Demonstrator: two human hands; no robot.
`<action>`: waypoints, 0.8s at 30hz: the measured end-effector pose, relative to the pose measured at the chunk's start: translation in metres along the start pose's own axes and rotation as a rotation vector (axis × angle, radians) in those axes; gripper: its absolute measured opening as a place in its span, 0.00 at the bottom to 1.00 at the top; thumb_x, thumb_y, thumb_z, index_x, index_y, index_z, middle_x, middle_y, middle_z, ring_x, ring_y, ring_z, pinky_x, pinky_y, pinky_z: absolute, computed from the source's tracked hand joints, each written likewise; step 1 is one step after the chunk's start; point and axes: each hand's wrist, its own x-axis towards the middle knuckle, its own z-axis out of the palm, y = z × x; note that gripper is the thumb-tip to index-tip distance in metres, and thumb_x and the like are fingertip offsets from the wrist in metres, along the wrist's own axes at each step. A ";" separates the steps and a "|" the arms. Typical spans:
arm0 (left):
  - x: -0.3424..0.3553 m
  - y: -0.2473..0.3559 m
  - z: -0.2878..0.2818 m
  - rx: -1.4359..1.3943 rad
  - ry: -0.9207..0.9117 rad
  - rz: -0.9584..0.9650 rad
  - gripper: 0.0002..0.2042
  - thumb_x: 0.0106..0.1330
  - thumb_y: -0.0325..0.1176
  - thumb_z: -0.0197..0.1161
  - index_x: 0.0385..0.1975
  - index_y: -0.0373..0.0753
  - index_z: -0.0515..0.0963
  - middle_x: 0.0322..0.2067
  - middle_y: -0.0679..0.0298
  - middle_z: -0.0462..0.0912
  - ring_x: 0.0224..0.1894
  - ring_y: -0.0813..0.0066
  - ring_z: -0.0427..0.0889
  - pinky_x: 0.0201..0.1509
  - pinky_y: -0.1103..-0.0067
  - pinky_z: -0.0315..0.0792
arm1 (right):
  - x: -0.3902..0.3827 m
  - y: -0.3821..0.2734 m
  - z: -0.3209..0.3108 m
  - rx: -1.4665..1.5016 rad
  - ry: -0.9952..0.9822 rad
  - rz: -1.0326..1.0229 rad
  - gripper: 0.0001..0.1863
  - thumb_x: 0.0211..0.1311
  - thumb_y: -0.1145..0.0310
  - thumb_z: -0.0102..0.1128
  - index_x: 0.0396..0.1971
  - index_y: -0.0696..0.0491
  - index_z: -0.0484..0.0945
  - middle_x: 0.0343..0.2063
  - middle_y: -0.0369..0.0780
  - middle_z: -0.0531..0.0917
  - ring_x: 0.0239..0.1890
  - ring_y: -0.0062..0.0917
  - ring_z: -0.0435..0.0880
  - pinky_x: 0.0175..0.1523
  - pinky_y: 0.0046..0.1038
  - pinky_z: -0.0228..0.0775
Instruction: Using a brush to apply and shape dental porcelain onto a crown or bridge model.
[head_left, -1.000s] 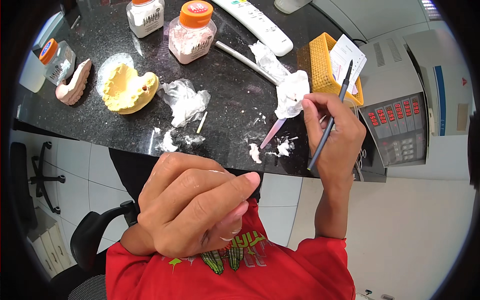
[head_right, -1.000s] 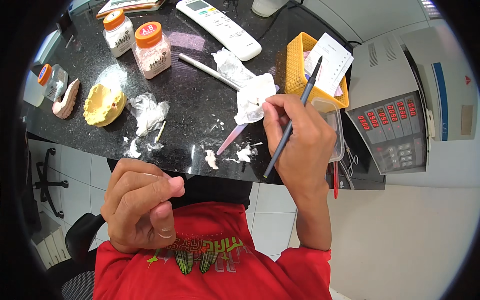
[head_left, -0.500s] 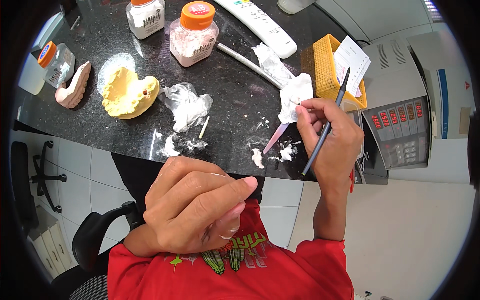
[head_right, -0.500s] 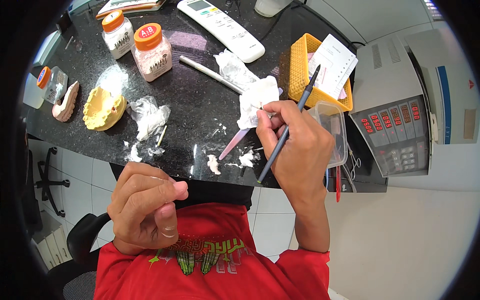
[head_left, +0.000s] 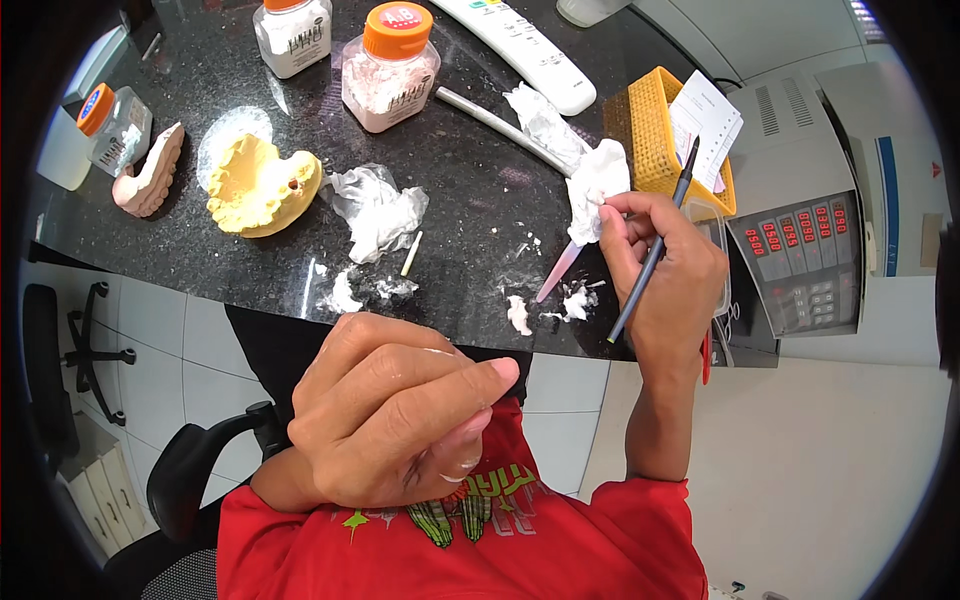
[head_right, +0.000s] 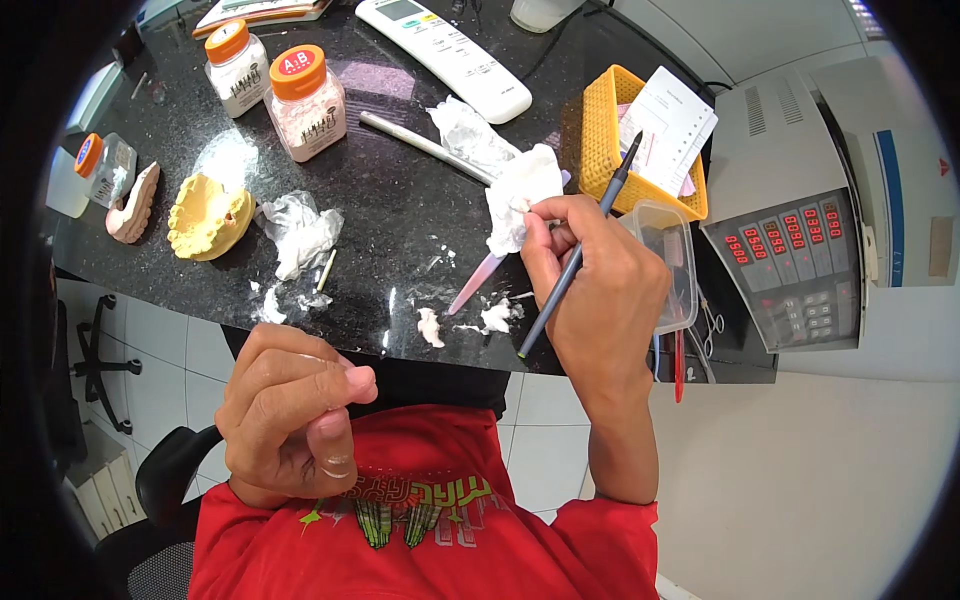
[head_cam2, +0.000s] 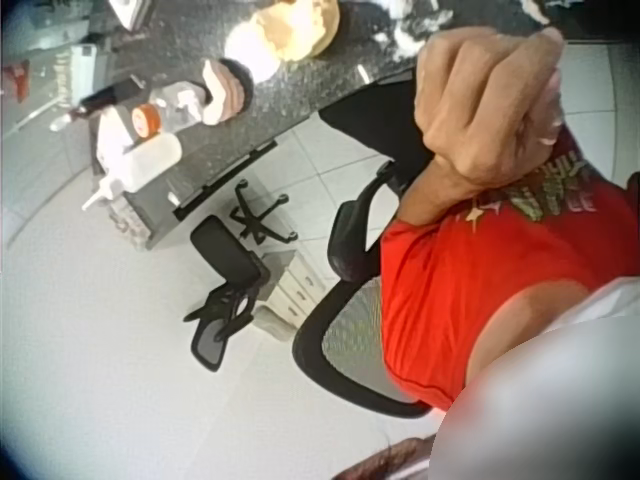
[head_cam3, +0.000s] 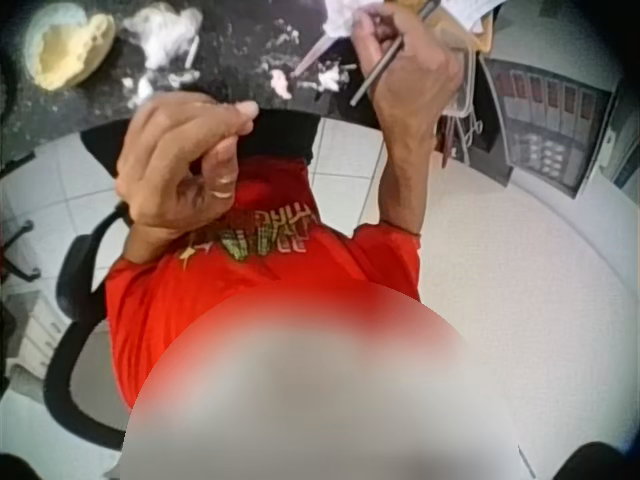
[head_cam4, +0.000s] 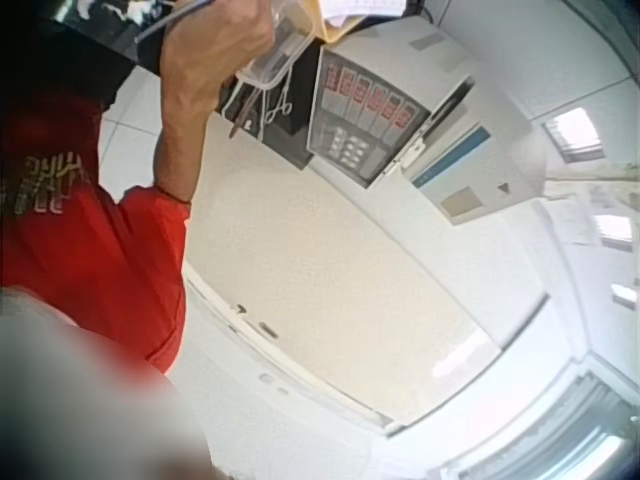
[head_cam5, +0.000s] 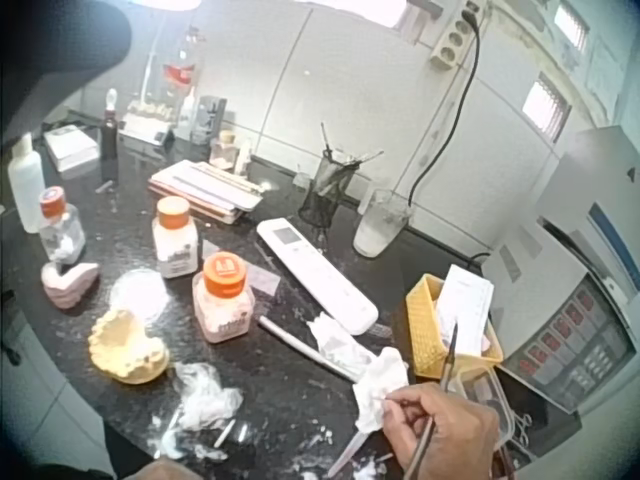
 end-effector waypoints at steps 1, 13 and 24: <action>0.000 0.000 0.000 -0.004 0.010 0.004 0.10 0.51 0.25 0.66 0.35 0.35 0.83 0.22 0.66 0.80 0.25 0.72 0.78 0.26 0.82 0.69 | 0.000 0.000 0.000 0.001 0.002 0.000 0.06 0.53 0.73 0.67 0.30 0.58 0.81 0.16 0.34 0.78 0.17 0.11 0.72 0.25 0.14 0.63; 0.015 -0.007 0.009 0.016 0.054 0.052 0.06 0.58 0.20 0.55 0.34 0.29 0.77 0.22 0.60 0.79 0.25 0.72 0.76 0.30 0.80 0.69 | 0.004 -0.005 -0.006 0.318 0.102 0.157 0.05 0.57 0.73 0.65 0.28 0.59 0.80 0.18 0.33 0.80 0.20 0.11 0.76 0.25 0.14 0.65; 0.034 -0.006 0.022 -0.119 0.139 -0.111 0.10 0.57 0.16 0.58 0.39 0.28 0.76 0.33 0.57 0.77 0.33 0.75 0.78 0.39 0.83 0.71 | 0.010 -0.015 -0.024 0.916 -0.072 0.403 0.09 0.59 0.68 0.63 0.30 0.59 0.77 0.18 0.33 0.75 0.18 0.10 0.70 0.23 0.11 0.56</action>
